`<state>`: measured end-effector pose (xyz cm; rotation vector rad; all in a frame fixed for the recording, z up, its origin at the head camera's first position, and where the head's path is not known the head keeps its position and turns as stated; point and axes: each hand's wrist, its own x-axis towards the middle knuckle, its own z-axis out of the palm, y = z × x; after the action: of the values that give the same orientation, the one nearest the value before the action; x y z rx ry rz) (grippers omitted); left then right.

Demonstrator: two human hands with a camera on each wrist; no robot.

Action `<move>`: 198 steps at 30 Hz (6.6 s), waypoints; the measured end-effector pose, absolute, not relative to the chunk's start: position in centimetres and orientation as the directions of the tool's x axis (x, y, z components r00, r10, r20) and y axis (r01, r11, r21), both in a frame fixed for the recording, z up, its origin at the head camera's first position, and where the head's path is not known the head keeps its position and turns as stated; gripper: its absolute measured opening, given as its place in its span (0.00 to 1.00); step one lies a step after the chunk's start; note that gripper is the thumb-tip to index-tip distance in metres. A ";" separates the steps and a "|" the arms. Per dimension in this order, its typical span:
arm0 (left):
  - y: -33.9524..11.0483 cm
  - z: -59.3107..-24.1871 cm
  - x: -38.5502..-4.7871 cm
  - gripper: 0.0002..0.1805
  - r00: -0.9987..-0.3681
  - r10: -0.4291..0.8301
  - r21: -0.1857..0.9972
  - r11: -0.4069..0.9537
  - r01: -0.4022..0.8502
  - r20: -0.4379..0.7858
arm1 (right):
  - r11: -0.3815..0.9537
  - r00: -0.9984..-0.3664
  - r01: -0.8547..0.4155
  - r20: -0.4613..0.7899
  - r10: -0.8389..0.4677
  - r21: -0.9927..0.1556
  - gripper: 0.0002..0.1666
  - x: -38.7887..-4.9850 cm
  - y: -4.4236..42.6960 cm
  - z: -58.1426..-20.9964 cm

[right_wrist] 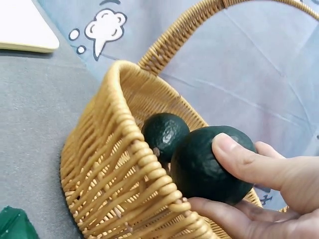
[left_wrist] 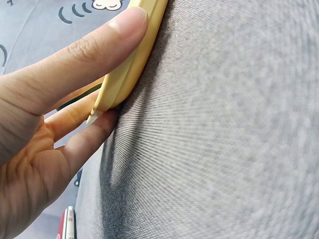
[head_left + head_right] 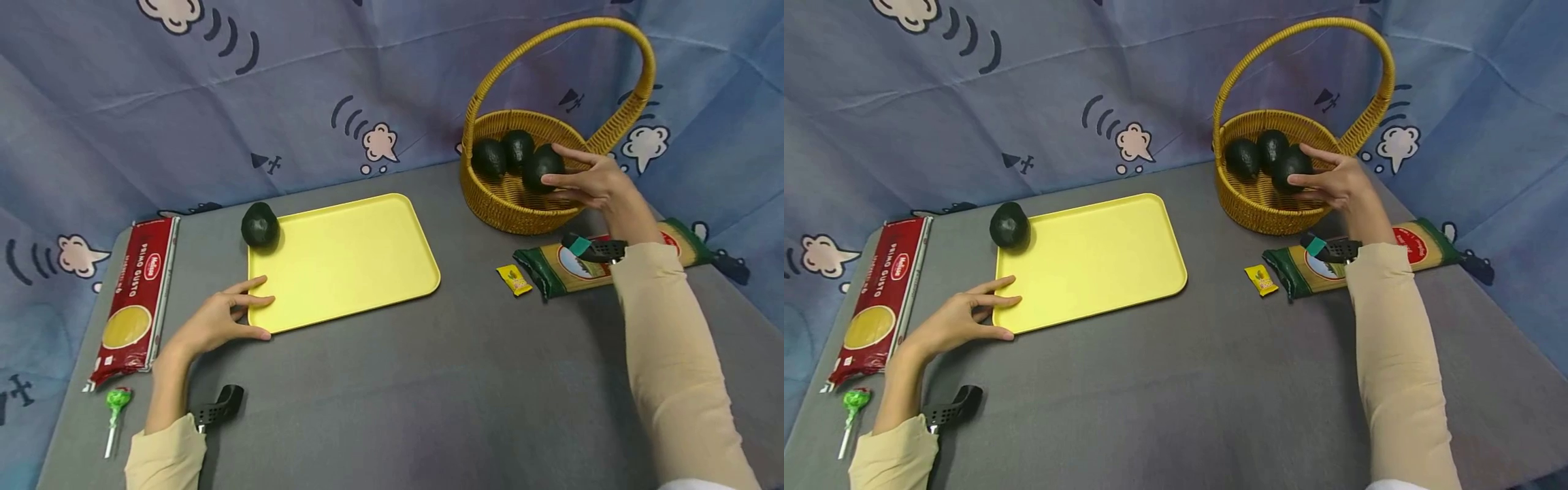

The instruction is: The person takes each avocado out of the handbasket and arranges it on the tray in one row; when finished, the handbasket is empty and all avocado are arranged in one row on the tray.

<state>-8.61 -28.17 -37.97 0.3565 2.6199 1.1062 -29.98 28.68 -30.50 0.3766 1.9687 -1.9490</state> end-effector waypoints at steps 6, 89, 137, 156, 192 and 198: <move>-28.1 -37.9 -8.6 0.33 -0.932 0.328 0.729 0.674 0.118 -0.153 | 0.048 -0.912 0.400 -0.403 -0.082 -0.915 0.52 -29.0 28.4 -30.0; -28.1 -38.3 -8.9 0.34 -0.938 0.295 0.712 0.698 0.080 -0.184 | 0.123 -0.742 -0.054 -0.042 -0.669 -0.991 0.41 -28.4 5.8 -38.0; -28.0 -38.5 -8.9 0.34 -0.942 0.286 0.695 0.713 0.086 -0.177 | 0.007 -0.750 0.066 -0.054 -0.659 -0.998 0.42 -28.7 -5.4 -40.1; -28.2 -38.6 -9.0 0.34 -0.944 0.280 0.706 0.704 0.078 -0.175 | 0.049 -0.762 -0.060 0.014 -0.647 -0.997 0.45 -28.2 -7.2 -39.8; -28.0 -38.1 -9.1 0.33 -0.942 0.288 0.723 0.686 0.078 -0.172 | 0.037 -0.782 0.092 -0.095 -0.616 -0.995 0.40 -28.7 -6.0 -39.3; -28.0 -38.3 -9.2 0.33 -0.944 0.282 0.724 0.686 0.073 -0.172 | 0.048 -0.781 0.105 -0.112 -0.614 -0.993 0.40 -28.8 -5.2 -39.2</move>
<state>-9.24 -27.97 -38.32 0.2834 2.6295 1.1118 -28.83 -5.16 -39.16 -0.5109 1.8077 -1.7869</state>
